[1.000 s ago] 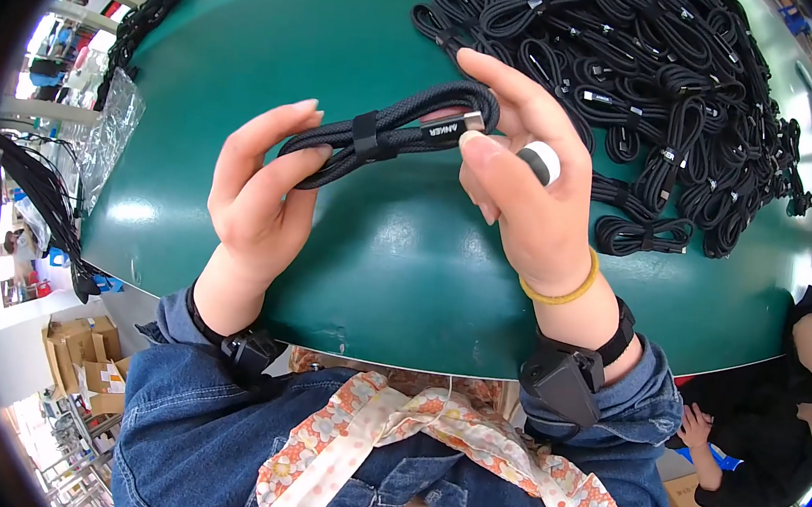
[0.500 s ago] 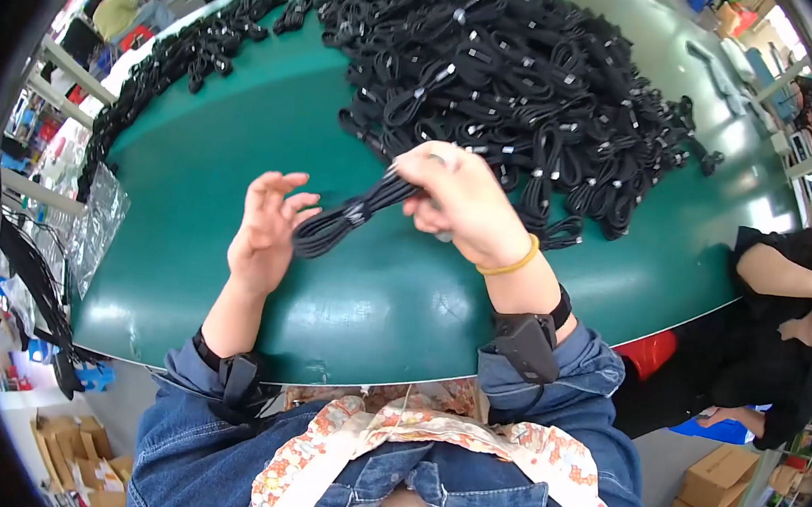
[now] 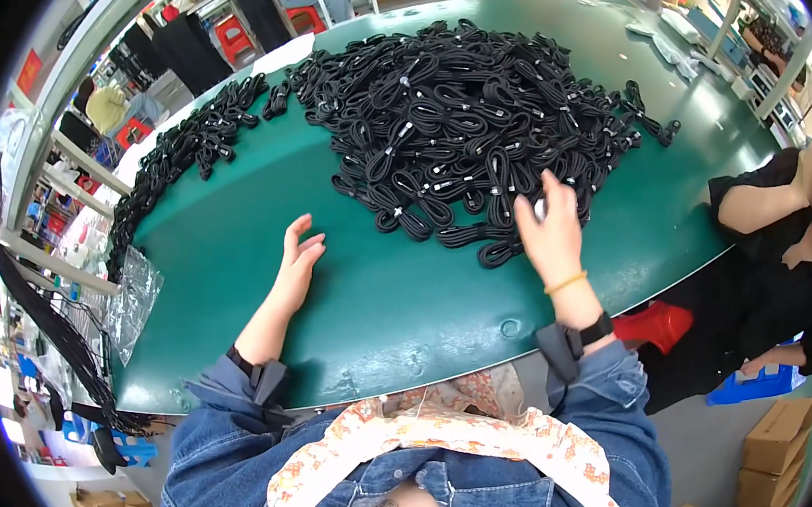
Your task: The person picks up a bundled cable, turns it over to inspect it, and places it back on the table. They then reach for more cables from a pile, repeating the process of handling and inspecting them one at a time.
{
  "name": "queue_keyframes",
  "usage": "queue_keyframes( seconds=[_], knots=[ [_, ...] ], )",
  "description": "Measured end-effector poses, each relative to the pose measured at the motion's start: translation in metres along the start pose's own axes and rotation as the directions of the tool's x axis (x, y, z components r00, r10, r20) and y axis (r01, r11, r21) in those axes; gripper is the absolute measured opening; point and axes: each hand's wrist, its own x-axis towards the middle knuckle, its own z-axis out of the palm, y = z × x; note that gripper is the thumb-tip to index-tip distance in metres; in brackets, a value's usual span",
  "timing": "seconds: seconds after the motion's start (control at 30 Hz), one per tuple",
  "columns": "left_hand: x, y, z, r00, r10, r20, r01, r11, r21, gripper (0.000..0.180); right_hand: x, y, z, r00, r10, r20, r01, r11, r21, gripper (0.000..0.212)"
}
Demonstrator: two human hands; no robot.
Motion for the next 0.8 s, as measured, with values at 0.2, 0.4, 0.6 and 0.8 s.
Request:
queue_keyframes(
  seconds=[0.2, 0.4, 0.6, 0.8],
  knots=[
    [0.066, 0.011, 0.016, 0.899, 0.324, 0.296, -0.437, 0.598, 0.671, 0.087, -0.034, -0.043, -0.014, 0.942, 0.159, 0.297, -0.08, 0.962, -0.262, 0.077],
    [0.098, 0.005, 0.071, 0.894, 0.218, 0.392, -0.445, 0.309, 0.841, 0.103, -0.005, -0.06, -0.004, 0.952, 0.198, 0.233, -0.13, 0.953, -0.275, 0.087],
    [0.092, 0.009, 0.1, 0.897, 0.186, 0.402, -0.437, 0.229, 0.87, 0.105, 0.025, -0.053, 0.018, 0.947, 0.204, 0.247, -0.124, 0.944, -0.305, 0.08],
    [0.095, 0.005, 0.123, 0.917, 0.176, 0.359, -0.393, 0.243, 0.887, 0.099, 0.038, -0.027, 0.03, 0.975, 0.167, 0.146, -0.107, 0.932, -0.347, 0.07]
  ],
)
